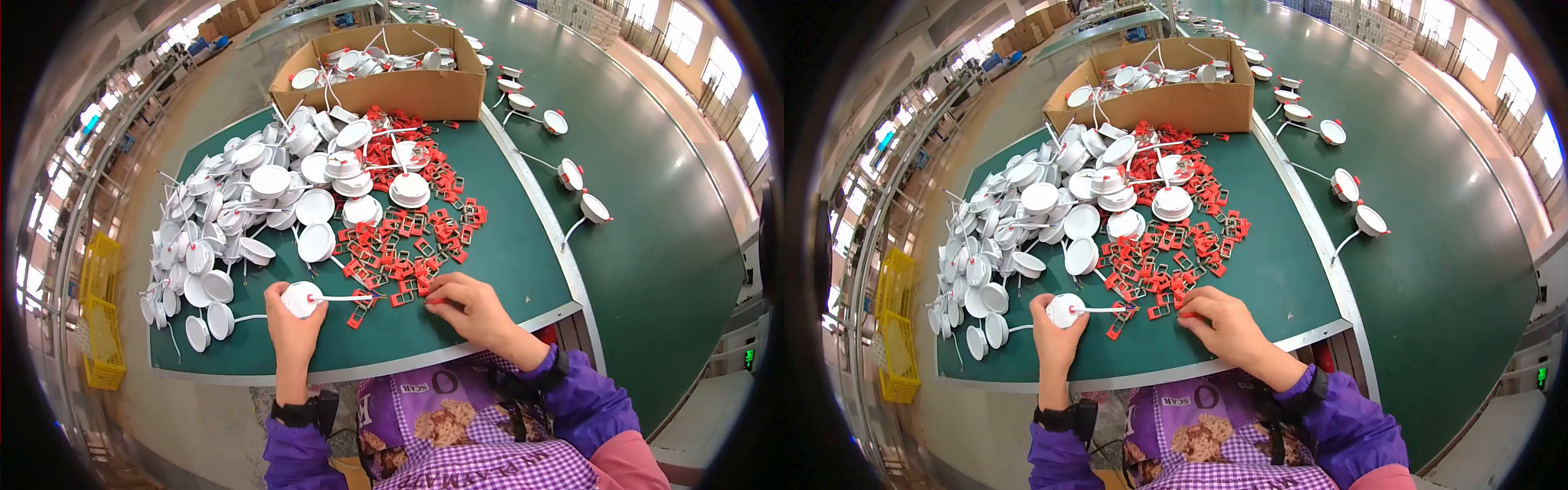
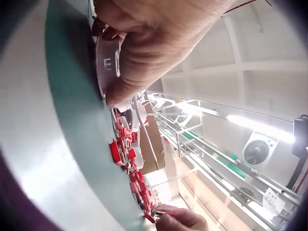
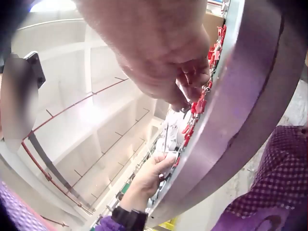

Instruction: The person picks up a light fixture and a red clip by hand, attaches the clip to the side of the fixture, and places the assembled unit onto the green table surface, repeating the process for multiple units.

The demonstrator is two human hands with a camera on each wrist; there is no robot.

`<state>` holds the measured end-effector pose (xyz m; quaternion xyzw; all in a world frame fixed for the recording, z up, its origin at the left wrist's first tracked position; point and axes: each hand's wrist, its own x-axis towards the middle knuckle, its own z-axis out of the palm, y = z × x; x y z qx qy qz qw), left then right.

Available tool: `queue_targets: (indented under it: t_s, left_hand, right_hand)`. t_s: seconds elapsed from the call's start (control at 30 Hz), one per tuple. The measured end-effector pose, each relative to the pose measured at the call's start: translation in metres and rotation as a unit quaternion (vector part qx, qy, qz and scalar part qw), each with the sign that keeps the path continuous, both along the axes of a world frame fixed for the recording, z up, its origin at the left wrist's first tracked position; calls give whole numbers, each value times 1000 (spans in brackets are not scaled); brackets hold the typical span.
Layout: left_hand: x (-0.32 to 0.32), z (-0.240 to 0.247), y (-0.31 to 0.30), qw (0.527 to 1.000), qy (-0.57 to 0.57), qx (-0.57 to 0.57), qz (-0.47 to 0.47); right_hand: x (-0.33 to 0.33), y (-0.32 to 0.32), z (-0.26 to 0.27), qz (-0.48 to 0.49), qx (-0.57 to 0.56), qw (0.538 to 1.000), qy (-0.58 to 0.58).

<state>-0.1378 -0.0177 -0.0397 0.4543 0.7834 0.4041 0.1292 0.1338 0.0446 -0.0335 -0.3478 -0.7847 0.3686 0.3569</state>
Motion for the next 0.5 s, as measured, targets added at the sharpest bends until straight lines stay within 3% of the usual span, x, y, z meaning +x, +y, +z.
queue_targets:
  t_s: [0.07,0.1,0.13,0.17,0.27,0.3,0.37,0.5]
  left_hand:
    - [4,2,-9,997,-52,56,-10]
    - [8,6,-13,988,-104,112,-20]
    - [13,14,-18,957,-267,107,-33]
    - [18,19,-22,957,-269,107,-35]
    - [38,30,-32,859,-481,142,-105]
    - [44,32,-34,859,-481,142,-105]
    - [56,35,-37,807,-557,107,-162]
    - [90,33,-35,757,-618,83,-194]
  right_hand:
    - [2,1,12,-33,-155,987,38]
    - [3,1,14,-35,-154,987,37]
    - [4,1,15,-34,-248,962,113]
    - [5,2,16,-33,-336,923,186]
    - [13,6,18,-24,-351,914,204]
    - [14,6,18,-28,-361,904,229]
    - [16,4,22,-52,-345,910,224]
    - [23,3,22,-89,-302,928,201]
